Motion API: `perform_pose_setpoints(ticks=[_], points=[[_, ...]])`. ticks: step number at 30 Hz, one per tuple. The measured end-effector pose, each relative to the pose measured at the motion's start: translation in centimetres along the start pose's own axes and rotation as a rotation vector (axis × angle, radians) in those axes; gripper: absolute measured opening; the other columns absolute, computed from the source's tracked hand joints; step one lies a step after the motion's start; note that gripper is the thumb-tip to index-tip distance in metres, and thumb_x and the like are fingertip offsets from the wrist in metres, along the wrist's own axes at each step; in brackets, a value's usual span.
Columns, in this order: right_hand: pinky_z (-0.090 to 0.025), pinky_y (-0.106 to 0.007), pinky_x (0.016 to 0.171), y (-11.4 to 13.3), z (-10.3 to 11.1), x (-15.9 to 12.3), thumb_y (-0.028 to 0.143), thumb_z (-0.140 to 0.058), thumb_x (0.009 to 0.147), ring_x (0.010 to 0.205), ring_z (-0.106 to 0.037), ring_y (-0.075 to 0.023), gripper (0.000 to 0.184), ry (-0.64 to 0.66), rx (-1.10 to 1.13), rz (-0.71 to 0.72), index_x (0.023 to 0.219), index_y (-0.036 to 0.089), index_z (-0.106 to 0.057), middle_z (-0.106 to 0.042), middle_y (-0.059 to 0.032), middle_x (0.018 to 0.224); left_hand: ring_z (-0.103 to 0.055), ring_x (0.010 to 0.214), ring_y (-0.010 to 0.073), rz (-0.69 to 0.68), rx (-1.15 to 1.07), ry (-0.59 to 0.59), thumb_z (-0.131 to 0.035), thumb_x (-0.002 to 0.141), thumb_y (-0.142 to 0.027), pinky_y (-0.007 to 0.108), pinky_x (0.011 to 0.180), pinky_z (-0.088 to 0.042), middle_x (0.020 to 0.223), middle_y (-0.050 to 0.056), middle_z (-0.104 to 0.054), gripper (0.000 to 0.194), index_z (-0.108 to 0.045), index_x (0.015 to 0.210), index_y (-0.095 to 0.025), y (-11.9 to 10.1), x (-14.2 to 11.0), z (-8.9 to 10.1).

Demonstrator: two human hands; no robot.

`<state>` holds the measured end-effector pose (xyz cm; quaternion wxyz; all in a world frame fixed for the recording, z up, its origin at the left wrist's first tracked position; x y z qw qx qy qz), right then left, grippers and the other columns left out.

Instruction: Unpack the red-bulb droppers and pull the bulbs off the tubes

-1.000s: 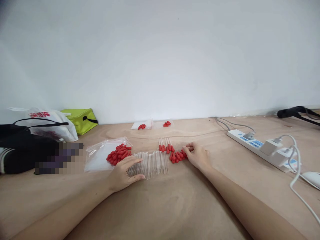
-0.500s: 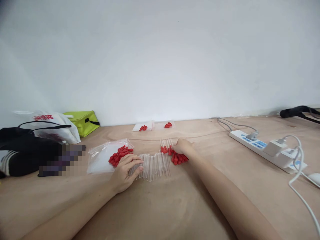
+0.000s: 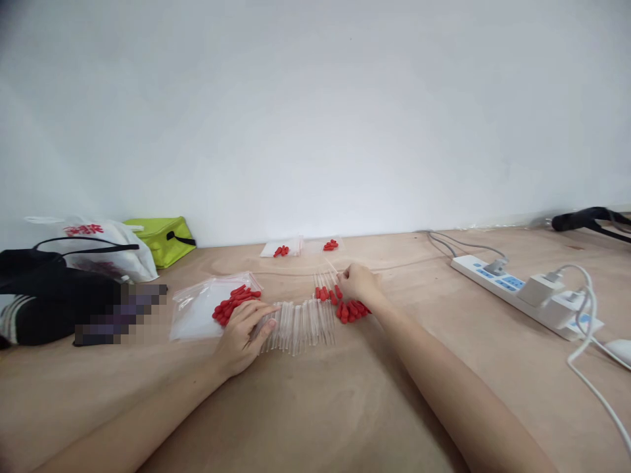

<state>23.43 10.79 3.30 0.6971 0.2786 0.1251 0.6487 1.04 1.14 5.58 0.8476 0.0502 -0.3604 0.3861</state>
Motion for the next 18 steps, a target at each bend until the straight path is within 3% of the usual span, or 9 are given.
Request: perform_pose_setpoints(ticks=[2, 4, 7, 9, 15, 18], points=[[-0.032, -0.027, 0.060, 1.8, 0.8, -0.7, 0.032, -0.044, 0.078, 0.070, -0.055, -0.0161, 0.020, -0.073, 0.016, 0.071, 0.070, 0.019, -0.057, -0.064, -0.0034, 0.072, -0.050, 0.091, 0.0190, 0.023, 0.008, -0.046, -0.044, 0.084, -0.026, 0.036, 0.083, -0.039, 0.093, 0.006, -0.059, 0.024, -0.054, 0.104, -0.018, 0.3, 0.1, 0.5], [-0.030, -0.029, 0.069, 4.4, 1.4, -1.9, 0.031, -0.046, 0.079, 0.078, -0.053, -0.0166, 0.016, -0.156, 0.024, 0.233, 0.075, 0.020, -0.056, -0.064, -0.0016, 0.078, -0.049, 0.094, 0.0199, 0.052, 0.028, -0.136, -0.044, 0.083, -0.026, 0.037, 0.084, -0.039, 0.098, 0.007, -0.057, 0.028, -0.050, 0.110, -0.018, 0.8, 0.2, 1.4], [-0.025, -0.031, 0.072, 8.4, 1.2, -5.2, 0.028, -0.050, 0.079, 0.076, -0.050, -0.0158, 0.011, -0.254, 0.017, 0.535, 0.073, 0.020, -0.054, -0.063, 0.0002, 0.074, -0.048, 0.097, 0.0219, 0.057, 0.106, -0.251, -0.046, 0.082, -0.027, 0.039, 0.086, -0.037, 0.103, 0.009, -0.054, 0.033, -0.048, 0.114, -0.019, 1.0, 0.3, 2.7], [-0.023, -0.031, 0.071, 10.0, 0.5, -7.6, 0.027, -0.050, 0.080, 0.072, -0.048, -0.0145, 0.011, -0.293, 0.012, 0.685, 0.074, 0.019, -0.055, -0.063, 0.0006, 0.071, -0.048, 0.098, 0.0225, -0.002, 0.170, -0.260, -0.048, 0.081, -0.028, 0.038, 0.085, -0.037, 0.103, 0.009, -0.054, 0.032, -0.051, 0.112, -0.020, 0.4, 0.4, 3.0], [-0.022, -0.032, 0.073, 10.5, -0.4, -11.6, 0.026, -0.046, 0.084, 0.071, -0.048, -0.0132, 0.014, -0.376, 0.005, 0.852, 0.078, 0.019, -0.057, -0.063, 0.0009, 0.071, -0.051, 0.072, 0.0175, -0.165, 0.389, -0.286, -0.055, 0.078, -0.030, 0.035, 0.071, -0.036, 0.073, 0.004, -0.056, 0.016, -0.064, 0.092, -0.029, -1.9, 0.1, 3.4], [-0.022, -0.032, 0.074, 10.4, -0.5, -12.4, 0.026, -0.045, 0.084, 0.072, -0.049, -0.0128, 0.015, -0.387, -0.046, 0.879, 0.083, 0.019, -0.058, -0.064, -0.0001, 0.075, -0.052, 0.075, 0.0168, -0.251, 0.398, -0.219, -0.055, 0.078, -0.029, 0.036, 0.076, -0.034, 0.074, 0.001, -0.061, 0.012, -0.066, 0.084, -0.032, -3.1, 0.1, 2.7]])
Point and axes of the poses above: each hand's wrist, its own x-axis towards the middle knuckle, its own z-axis out of the back of the hand, y = z × x, the point moved 10 cm from there along x, towards the middle knuckle
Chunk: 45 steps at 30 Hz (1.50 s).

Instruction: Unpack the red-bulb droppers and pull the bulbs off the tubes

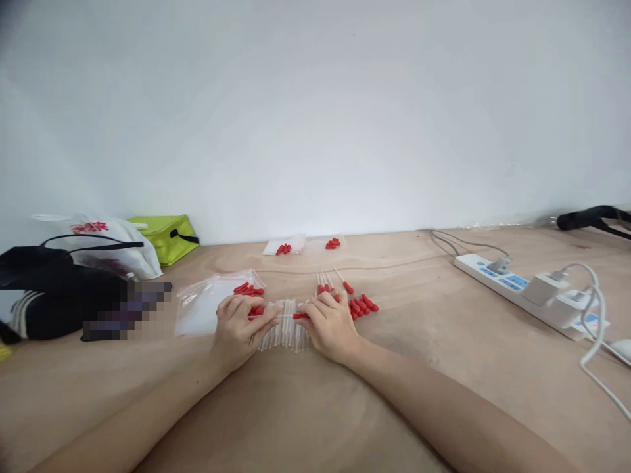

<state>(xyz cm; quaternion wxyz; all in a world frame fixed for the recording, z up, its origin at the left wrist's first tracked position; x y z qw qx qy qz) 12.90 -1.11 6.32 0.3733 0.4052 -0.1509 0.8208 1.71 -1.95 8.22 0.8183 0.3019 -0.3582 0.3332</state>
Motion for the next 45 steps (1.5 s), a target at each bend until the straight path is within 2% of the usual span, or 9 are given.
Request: perform_pose_setpoints(ticks=[4, 10, 16, 24, 26, 32, 36, 42, 45], points=[[-0.022, -0.033, 0.074, 0.4, 0.3, -0.3, 0.026, -0.048, 0.083, 0.074, -0.048, -0.0139, 0.016, -0.031, -0.105, 0.010, 0.092, 0.021, -0.059, -0.062, -0.0012, 0.077, -0.053, 0.073, 0.0152, -0.042, -0.029, 0.065, -0.049, 0.082, -0.024, 0.039, 0.082, -0.030, 0.069, -0.002, -0.065, 0.016, -0.064, 0.075, -0.027, -0.9, 0.2, -0.2], [-0.021, -0.036, 0.077, 1.1, 0.0, -1.0, 0.026, -0.050, 0.080, 0.068, -0.043, -0.0126, 0.013, -0.003, -0.123, 0.053, 0.073, 0.022, -0.060, -0.057, 0.0011, 0.066, -0.052, 0.063, 0.0139, -0.045, -0.078, 0.067, -0.049, 0.079, -0.015, 0.040, 0.080, -0.027, 0.060, -0.005, -0.064, 0.016, -0.060, 0.070, -0.023, -1.5, -0.2, 0.3], [-0.022, -0.038, 0.075, 1.4, 0.5, -1.7, 0.020, -0.049, 0.077, 0.067, -0.041, -0.0136, 0.011, -0.012, -0.061, 0.091, 0.074, 0.023, -0.060, -0.056, 0.0017, 0.064, -0.052, 0.061, 0.0133, -0.050, -0.135, 0.059, -0.048, 0.077, -0.012, 0.039, 0.079, -0.028, 0.059, -0.005, -0.063, 0.018, -0.059, 0.068, -0.022, -1.8, -0.5, 0.7], [-0.027, -0.040, 0.076, 1.9, -0.1, -1.8, 0.014, -0.047, 0.074, 0.068, -0.045, -0.0165, 0.016, 0.130, -0.102, 0.112, 0.075, 0.025, -0.059, -0.057, 0.0004, 0.067, -0.052, 0.060, 0.0125, -0.031, -0.185, 0.049, -0.047, 0.078, -0.011, 0.039, 0.078, -0.029, 0.060, -0.005, -0.063, 0.018, -0.059, 0.069, -0.021, -1.8, -0.7, 1.0], [-0.028, -0.039, 0.075, 1.5, 0.2, -2.1, 0.015, -0.047, 0.075, 0.068, -0.046, -0.0163, 0.016, 0.115, -0.094, 0.101, 0.075, 0.025, -0.059, -0.057, 0.0004, 0.067, -0.053, 0.060, 0.0121, -0.013, -0.197, 0.043, -0.047, 0.078, -0.012, 0.038, 0.076, -0.031, 0.061, -0.004, -0.064, 0.018, -0.059, 0.069, -0.021, -1.1, -1.1, 0.9], [-0.036, -0.034, 0.069, -3.9, 3.0, -3.1, 0.022, -0.041, 0.083, 0.072, -0.052, -0.0149, 0.019, -0.123, 0.084, -0.170, 0.088, 0.021, -0.060, -0.057, -0.0040, 0.077, -0.055, 0.066, 0.0114, 0.195, -0.251, 0.025, -0.045, 0.083, -0.017, 0.024, 0.063, -0.042, 0.070, 0.002, -0.060, 0.016, -0.061, 0.084, -0.016, 3.4, -2.8, 0.1], [-0.043, -0.029, 0.063, -8.8, 4.0, -3.6, 0.030, -0.039, 0.084, 0.076, -0.053, -0.0157, 0.026, -0.214, 0.251, -0.433, 0.096, 0.020, -0.060, -0.052, -0.0066, 0.083, -0.056, 0.073, 0.0120, 0.213, -0.309, 0.041, -0.039, 0.085, -0.014, 0.023, 0.068, -0.047, 0.077, 0.004, -0.056, 0.024, -0.058, 0.100, -0.013, 3.6, -2.8, -0.8], [-0.039, -0.025, 0.051, -15.9, 4.0, -5.9, 0.040, -0.050, 0.073, 0.057, -0.048, -0.0121, 0.030, -0.157, 0.219, -0.844, 0.088, 0.016, -0.059, -0.056, -0.0028, 0.070, -0.058, 0.079, 0.0129, 0.204, -0.267, -0.033, -0.043, 0.083, -0.012, 0.025, 0.075, -0.048, 0.084, 0.006, -0.059, 0.027, -0.055, 0.107, -0.015, 3.1, -2.0, -0.3], [-0.035, -0.023, 0.048, -17.3, 3.2, -6.7, 0.042, -0.054, 0.067, 0.050, -0.045, -0.0097, 0.027, -0.034, 0.192, -0.918, 0.078, 0.017, -0.058, -0.059, -0.0016, 0.069, -0.060, 0.075, 0.0118, 0.218, -0.282, -0.056, -0.046, 0.082, -0.013, 0.023, 0.074, -0.050, 0.082, 0.004, -0.062, 0.032, -0.052, 0.113, -0.017, 2.9, -1.8, 0.0]])
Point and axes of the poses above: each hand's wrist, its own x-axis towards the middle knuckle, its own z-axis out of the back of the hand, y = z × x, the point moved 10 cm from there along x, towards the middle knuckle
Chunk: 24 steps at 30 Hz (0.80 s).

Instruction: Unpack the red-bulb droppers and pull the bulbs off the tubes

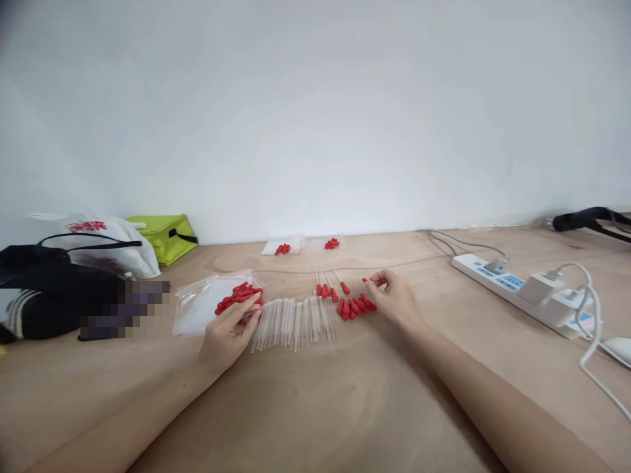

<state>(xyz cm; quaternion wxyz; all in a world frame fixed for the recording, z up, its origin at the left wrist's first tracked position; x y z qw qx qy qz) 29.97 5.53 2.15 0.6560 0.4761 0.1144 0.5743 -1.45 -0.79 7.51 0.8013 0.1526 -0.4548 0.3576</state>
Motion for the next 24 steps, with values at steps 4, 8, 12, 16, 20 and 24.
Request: perform_pose_setpoints(ticks=[4, 8, 12, 16, 20, 24], points=[[-0.033, -0.022, 0.050, 0.6, -1.4, -0.3, 0.044, -0.053, 0.066, 0.050, -0.046, -0.0099, 0.025, 0.136, -0.114, 0.034, 0.072, 0.020, -0.059, -0.060, 0.0007, 0.065, -0.060, 0.066, 0.0098, -0.006, -0.047, 0.029, -0.048, 0.081, -0.014, 0.020, 0.067, -0.051, 0.079, 0.001, -0.065, 0.040, -0.045, 0.120, -0.020, -0.4, -0.1, -0.5], [-0.033, -0.024, 0.056, 1.7, -2.0, -0.9, 0.044, -0.051, 0.068, 0.056, -0.051, -0.0121, 0.023, 0.188, -0.222, 0.073, 0.065, 0.023, -0.059, -0.061, 0.0017, 0.062, -0.059, 0.064, 0.0096, -0.051, -0.121, 0.137, -0.051, 0.081, -0.020, 0.021, 0.065, -0.051, 0.080, 0.001, -0.065, 0.043, -0.042, 0.123, -0.021, -0.9, -0.4, -1.7], [-0.034, -0.028, 0.066, 2.2, -2.2, -1.1, 0.043, -0.049, 0.070, 0.067, -0.055, -0.0155, 0.024, 0.227, -0.283, 0.097, 0.063, 0.024, -0.061, -0.063, 0.0012, 0.065, -0.059, 0.068, 0.0114, -0.051, -0.164, 0.242, -0.054, 0.079, -0.028, 0.024, 0.067, -0.051, 0.086, 0.004, -0.065, 0.050, -0.038, 0.126, -0.021, -1.0, -0.7, -2.6], [-0.032, -0.032, 0.073, 2.0, -1.8, -1.0, 0.041, -0.047, 0.072, 0.070, -0.056, -0.0166, 0.024, 0.199, -0.320, 0.081, 0.065, 0.025, -0.063, -0.064, 0.0020, 0.067, -0.059, 0.083, 0.0172, -0.058, -0.153, 0.303, -0.055, 0.078, -0.033, 0.032, 0.078, -0.049, 0.092, 0.006, -0.065, 0.057, -0.033, 0.129, -0.020, -1.2, -0.7, -3.0], [-0.033, -0.031, 0.073, 1.6, -1.8, -1.0, 0.040, -0.048, 0.072, 0.067, -0.055, -0.0148, 0.022, 0.172, -0.294, 0.065, 0.068, 0.024, -0.062, -0.064, 0.0016, 0.069, -0.056, 0.090, 0.0207, -0.056, -0.168, 0.386, -0.060, 0.072, -0.040, 0.037, 0.081, -0.046, 0.099, 0.008, -0.063, 0.066, -0.034, 0.129, -0.019, -1.0, -1.0, -3.6], [-0.036, -0.027, 0.066, 0.7, -1.7, -1.0, 0.043, -0.048, 0.071, 0.065, -0.056, -0.0141, 0.026, 0.132, -0.207, 0.021, 0.076, 0.021, -0.061, -0.064, -0.0013, 0.072, -0.053, 0.093, 0.0219, -0.027, -0.173, 0.471, -0.061, 0.070, -0.043, 0.038, 0.082, -0.045, 0.102, 0.009, -0.062, 0.064, -0.040, 0.125, -0.017, -0.6, -1.3, -4.1]])
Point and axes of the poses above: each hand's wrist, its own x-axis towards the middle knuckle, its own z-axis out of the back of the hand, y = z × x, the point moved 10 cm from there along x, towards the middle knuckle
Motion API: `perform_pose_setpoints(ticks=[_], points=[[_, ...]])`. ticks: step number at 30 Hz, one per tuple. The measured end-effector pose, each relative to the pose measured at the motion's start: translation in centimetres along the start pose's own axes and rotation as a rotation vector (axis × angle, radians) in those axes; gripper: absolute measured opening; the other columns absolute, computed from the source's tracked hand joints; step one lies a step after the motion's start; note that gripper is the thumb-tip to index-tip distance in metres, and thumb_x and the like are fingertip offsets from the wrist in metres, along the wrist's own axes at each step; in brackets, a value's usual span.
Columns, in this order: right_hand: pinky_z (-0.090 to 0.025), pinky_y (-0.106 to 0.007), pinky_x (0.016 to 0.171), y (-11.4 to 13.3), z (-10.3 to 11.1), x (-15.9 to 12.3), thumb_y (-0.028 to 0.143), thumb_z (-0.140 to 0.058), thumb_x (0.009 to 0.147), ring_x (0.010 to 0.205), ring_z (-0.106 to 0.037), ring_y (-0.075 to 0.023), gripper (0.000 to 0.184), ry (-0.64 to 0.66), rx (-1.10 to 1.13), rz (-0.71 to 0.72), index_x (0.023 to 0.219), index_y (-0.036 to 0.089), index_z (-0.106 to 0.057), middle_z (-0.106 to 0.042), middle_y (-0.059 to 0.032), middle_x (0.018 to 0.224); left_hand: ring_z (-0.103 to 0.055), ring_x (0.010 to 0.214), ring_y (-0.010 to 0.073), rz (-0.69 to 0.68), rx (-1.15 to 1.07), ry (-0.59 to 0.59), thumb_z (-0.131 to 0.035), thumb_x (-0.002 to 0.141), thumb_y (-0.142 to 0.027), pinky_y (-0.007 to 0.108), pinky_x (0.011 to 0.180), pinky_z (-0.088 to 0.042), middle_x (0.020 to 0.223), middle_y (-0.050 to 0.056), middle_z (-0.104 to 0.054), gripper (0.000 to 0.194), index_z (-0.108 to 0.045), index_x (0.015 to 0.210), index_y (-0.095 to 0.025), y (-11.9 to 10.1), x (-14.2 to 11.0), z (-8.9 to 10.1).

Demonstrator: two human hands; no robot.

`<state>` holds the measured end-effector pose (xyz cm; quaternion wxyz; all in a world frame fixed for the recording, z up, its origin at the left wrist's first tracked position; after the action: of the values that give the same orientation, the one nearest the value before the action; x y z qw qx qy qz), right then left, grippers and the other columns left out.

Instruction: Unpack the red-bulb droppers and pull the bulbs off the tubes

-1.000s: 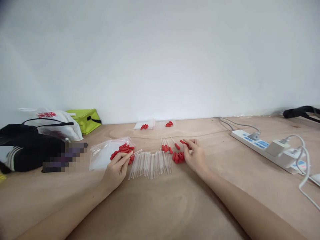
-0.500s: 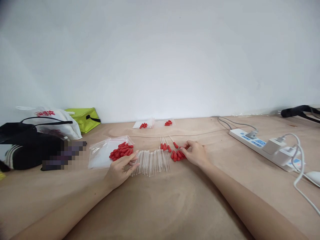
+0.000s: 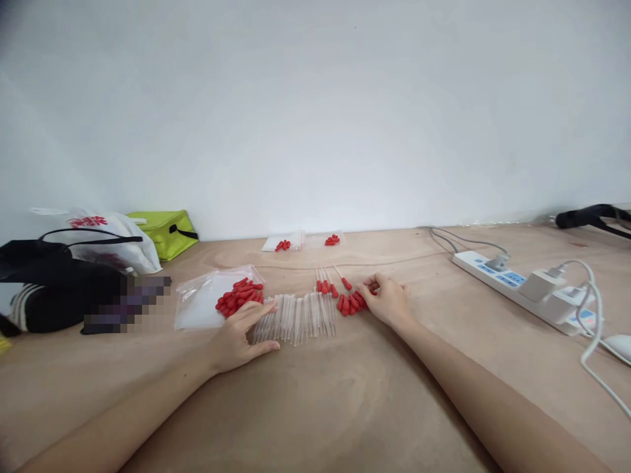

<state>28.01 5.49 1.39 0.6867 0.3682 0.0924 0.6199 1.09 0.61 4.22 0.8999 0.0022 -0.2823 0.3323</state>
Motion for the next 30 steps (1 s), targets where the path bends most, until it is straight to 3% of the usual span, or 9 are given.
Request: perform_pose_setpoints(ticks=[4, 7, 13, 18, 24, 27, 30], points=[[-0.036, -0.028, 0.067, -0.8, 0.6, 0.6, 0.044, -0.046, 0.072, 0.063, -0.057, -0.0139, 0.027, -0.059, 0.003, -0.066, 0.079, 0.021, -0.060, -0.065, -0.0007, 0.073, -0.050, 0.097, 0.0238, 0.023, 0.071, 0.060, -0.059, 0.071, -0.046, 0.040, 0.083, -0.041, 0.104, 0.009, -0.061, 0.059, -0.046, 0.121, -0.018, 0.5, -0.1, 0.0], [-0.035, -0.030, 0.068, -0.1, 0.3, 2.0, 0.043, -0.047, 0.072, 0.065, -0.058, -0.0152, 0.025, -0.008, -0.078, -0.065, 0.072, 0.023, -0.061, -0.065, 0.0004, 0.070, -0.049, 0.098, 0.0246, 0.010, 0.124, 0.063, -0.059, 0.070, -0.048, 0.041, 0.084, -0.039, 0.106, 0.009, -0.061, 0.057, -0.048, 0.119, -0.020, 0.8, -0.2, 0.2], [-0.036, -0.027, 0.057, 1.0, -3.6, 4.9, 0.048, -0.057, 0.061, 0.061, -0.058, -0.0188, 0.028, 0.250, -0.223, -0.108, 0.062, 0.021, -0.063, -0.063, -0.0039, 0.058, -0.048, 0.098, 0.0251, -0.027, 0.171, 0.020, -0.061, 0.065, -0.052, 0.040, 0.082, -0.039, 0.107, 0.008, -0.060, 0.062, -0.050, 0.117, -0.020, 0.9, -0.3, 0.6], [-0.036, -0.028, 0.054, 1.2, -5.6, 5.5, 0.044, -0.062, 0.056, 0.055, -0.057, -0.0187, 0.025, 0.296, -0.234, -0.116, 0.053, 0.019, -0.060, -0.060, -0.0038, 0.050, -0.047, 0.099, 0.0255, -0.044, 0.179, 0.018, -0.060, 0.065, -0.055, 0.041, 0.084, -0.037, 0.109, 0.009, -0.059, 0.063, -0.050, 0.117, -0.021, 0.7, -0.4, 0.6], [-0.035, -0.029, 0.060, 2.5, -4.3, 5.0, 0.040, -0.050, 0.070, 0.064, -0.058, -0.0190, 0.023, 0.246, -0.208, -0.097, 0.066, 0.020, -0.061, -0.064, -0.0046, 0.065, -0.044, 0.103, 0.0252, -0.051, 0.159, -0.032, -0.052, 0.075, -0.047, 0.042, 0.088, -0.034, 0.109, 0.008, -0.057, 0.050, -0.049, 0.117, -0.021, 0.9, -0.7, 0.8], [-0.031, -0.032, 0.070, 5.3, -1.9, 3.3, 0.038, -0.043, 0.077, 0.075, -0.056, -0.0183, 0.023, 0.082, -0.160, 0.053, 0.077, 0.020, -0.058, -0.064, -0.0032, 0.077, -0.044, 0.104, 0.0240, -0.041, 0.163, -0.095, -0.048, 0.080, -0.037, 0.042, 0.090, -0.035, 0.109, 0.009, -0.055, 0.040, -0.048, 0.117, -0.021, 0.7, -0.6, 1.3], [-0.026, -0.033, 0.076, 9.3, -0.3, -0.7, 0.035, -0.043, 0.081, 0.074, -0.052, -0.0161, 0.021, -0.078, -0.085, 0.384, 0.076, 0.019, -0.056, -0.063, -0.0023, 0.077, -0.042, 0.108, 0.0239, 0.006, 0.165, -0.216, -0.047, 0.082, -0.029, 0.040, 0.090, -0.037, 0.118, 0.012, -0.045, 0.040, -0.045, 0.120, -0.019, 0.3, -0.4, 2.3]])
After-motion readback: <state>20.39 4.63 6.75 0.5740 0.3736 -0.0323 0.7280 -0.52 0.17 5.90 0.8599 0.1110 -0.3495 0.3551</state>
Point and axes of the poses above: each hand's wrist, its own x-axis towards the middle knuckle, its own z-axis out of the back of the hand, y = z × x, the point moved 10 cm from there along x, towards the middle knuckle
